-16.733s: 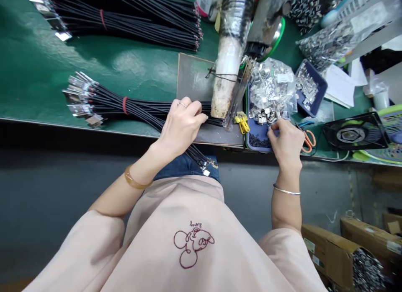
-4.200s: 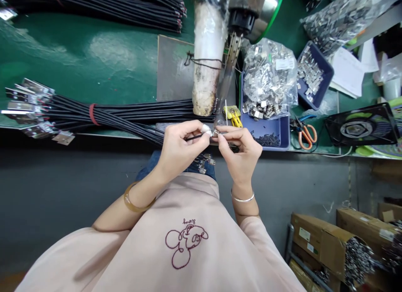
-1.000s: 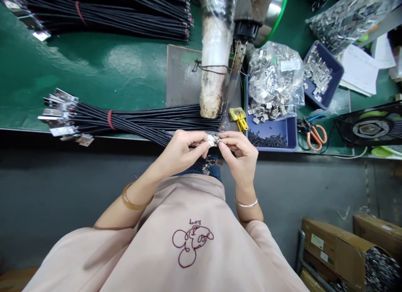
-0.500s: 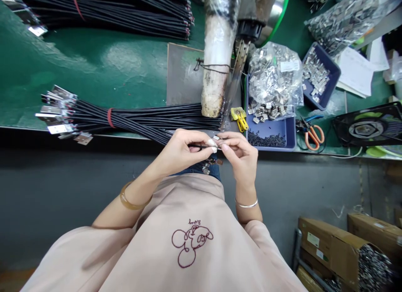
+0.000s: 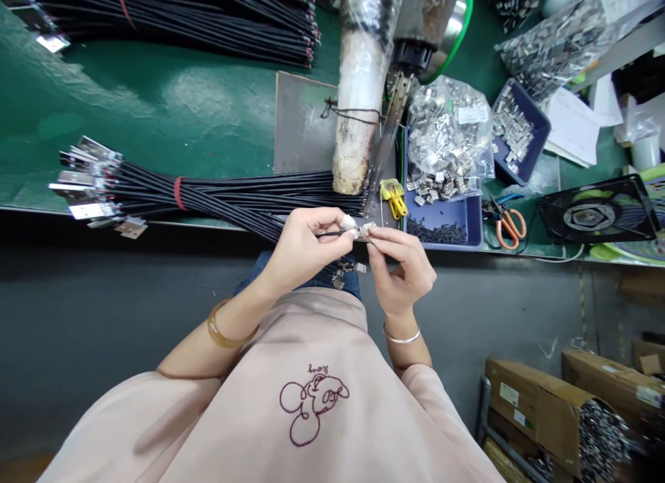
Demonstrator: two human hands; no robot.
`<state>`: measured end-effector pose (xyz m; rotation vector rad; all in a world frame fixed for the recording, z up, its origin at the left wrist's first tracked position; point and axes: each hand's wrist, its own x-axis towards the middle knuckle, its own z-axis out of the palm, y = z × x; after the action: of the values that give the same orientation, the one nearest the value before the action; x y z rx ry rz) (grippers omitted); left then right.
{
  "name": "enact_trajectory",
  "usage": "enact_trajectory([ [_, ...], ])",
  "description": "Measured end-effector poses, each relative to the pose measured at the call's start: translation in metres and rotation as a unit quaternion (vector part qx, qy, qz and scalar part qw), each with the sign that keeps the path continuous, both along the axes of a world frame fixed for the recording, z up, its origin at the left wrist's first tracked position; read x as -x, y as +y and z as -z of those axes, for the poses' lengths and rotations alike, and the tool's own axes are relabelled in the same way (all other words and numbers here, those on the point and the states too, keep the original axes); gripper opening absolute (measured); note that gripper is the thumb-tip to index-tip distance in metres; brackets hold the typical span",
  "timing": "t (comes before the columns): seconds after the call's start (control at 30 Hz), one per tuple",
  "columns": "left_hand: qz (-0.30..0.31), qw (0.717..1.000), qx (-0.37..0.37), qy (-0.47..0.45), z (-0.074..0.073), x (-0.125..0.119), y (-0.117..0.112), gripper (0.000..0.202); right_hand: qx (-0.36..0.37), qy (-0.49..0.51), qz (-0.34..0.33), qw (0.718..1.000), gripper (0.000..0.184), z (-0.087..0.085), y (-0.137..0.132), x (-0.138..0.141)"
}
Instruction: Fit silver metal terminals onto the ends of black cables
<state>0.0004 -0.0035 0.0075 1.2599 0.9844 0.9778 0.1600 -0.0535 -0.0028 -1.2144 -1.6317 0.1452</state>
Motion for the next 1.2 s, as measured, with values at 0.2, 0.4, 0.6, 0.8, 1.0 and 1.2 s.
enact_trajectory([
  [0.2, -0.001, 1.000, -0.006, 0.020, -0.001, -0.001, -0.001, 0.010, 0.087, 0.121, -0.013, 0.989, 0.007, 0.002, 0.001, -0.001],
  [0.4, 0.064, 0.997, -0.001, 0.036, -0.003, 0.004, 0.001, 0.010, 0.135, 0.146, -0.050, 0.979, 0.003, 0.000, 0.002, 0.000],
  [0.6, 0.051, 0.998, -0.005, 0.028, -0.004, 0.002, 0.001, 0.009, 0.093, 0.198, -0.037, 0.975, 0.003, 0.004, 0.000, 0.001],
  [0.8, 0.003, 1.000, -0.018, 0.015, -0.002, -0.004, -0.002, 0.009, 0.093, 0.179, -0.035, 0.979, 0.006, 0.008, -0.002, 0.005],
  [1.0, -0.031, 0.998, -0.034, 0.030, -0.001, -0.007, -0.002, 0.014, 0.042, 0.105, -0.018, 0.993, 0.008, 0.014, 0.008, 0.003],
  [1.2, -0.071, 0.996, -0.038, 0.047, 0.000, -0.012, -0.001, 0.015, -0.062, -0.044, 0.004, 0.997, 0.019, 0.012, 0.015, 0.002],
])
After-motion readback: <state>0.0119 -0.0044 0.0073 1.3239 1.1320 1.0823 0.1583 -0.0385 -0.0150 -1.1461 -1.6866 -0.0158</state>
